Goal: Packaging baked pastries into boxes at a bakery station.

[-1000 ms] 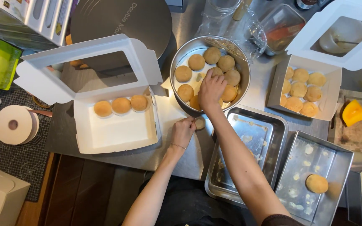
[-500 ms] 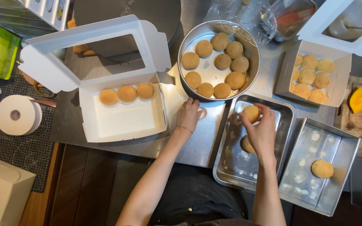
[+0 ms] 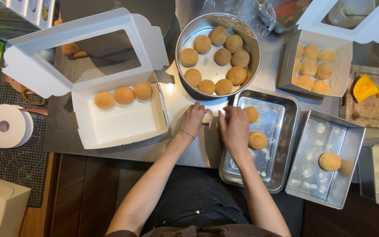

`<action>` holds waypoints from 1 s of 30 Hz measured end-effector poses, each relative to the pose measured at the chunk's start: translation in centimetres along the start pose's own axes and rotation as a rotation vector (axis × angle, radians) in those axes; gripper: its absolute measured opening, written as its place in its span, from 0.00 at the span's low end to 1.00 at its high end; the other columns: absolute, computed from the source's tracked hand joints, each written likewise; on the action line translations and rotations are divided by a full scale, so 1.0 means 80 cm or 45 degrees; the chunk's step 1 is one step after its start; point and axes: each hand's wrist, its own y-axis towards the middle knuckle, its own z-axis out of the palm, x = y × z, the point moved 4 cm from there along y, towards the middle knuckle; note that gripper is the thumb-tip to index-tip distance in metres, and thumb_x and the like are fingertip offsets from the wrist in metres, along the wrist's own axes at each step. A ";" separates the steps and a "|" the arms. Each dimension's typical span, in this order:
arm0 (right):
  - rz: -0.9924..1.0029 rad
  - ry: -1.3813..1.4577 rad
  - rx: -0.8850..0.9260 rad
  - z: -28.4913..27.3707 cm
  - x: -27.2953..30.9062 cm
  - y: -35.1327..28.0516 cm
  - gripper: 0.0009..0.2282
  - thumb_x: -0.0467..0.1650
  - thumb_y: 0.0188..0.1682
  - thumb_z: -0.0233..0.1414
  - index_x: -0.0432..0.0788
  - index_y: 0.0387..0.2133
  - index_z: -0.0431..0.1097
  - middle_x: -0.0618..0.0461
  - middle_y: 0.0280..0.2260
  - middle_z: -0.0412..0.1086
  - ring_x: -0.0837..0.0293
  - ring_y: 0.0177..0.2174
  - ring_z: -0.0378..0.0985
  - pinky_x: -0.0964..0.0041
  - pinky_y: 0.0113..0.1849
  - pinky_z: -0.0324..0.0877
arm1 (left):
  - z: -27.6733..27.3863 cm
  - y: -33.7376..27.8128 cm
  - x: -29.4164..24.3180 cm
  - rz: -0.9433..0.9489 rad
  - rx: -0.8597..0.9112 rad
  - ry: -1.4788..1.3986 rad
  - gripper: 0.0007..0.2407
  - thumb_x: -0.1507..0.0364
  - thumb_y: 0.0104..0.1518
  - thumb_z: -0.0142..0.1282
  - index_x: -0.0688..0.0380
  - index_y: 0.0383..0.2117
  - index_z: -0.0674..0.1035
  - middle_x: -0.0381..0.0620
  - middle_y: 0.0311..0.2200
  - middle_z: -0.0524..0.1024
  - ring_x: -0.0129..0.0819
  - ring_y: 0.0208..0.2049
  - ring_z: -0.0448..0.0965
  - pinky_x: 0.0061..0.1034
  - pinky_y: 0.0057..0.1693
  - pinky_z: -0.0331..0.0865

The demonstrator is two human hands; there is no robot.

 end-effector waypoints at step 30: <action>0.469 1.405 0.346 -0.072 0.110 -0.034 0.26 0.25 0.49 0.57 0.40 0.63 0.61 0.48 0.54 0.68 0.59 0.51 0.73 0.66 0.51 0.68 | -0.238 -0.041 -0.050 -0.284 -0.564 -0.921 0.10 0.79 0.56 0.58 0.61 0.41 0.70 0.47 0.33 0.80 0.36 0.34 0.84 0.29 0.43 0.78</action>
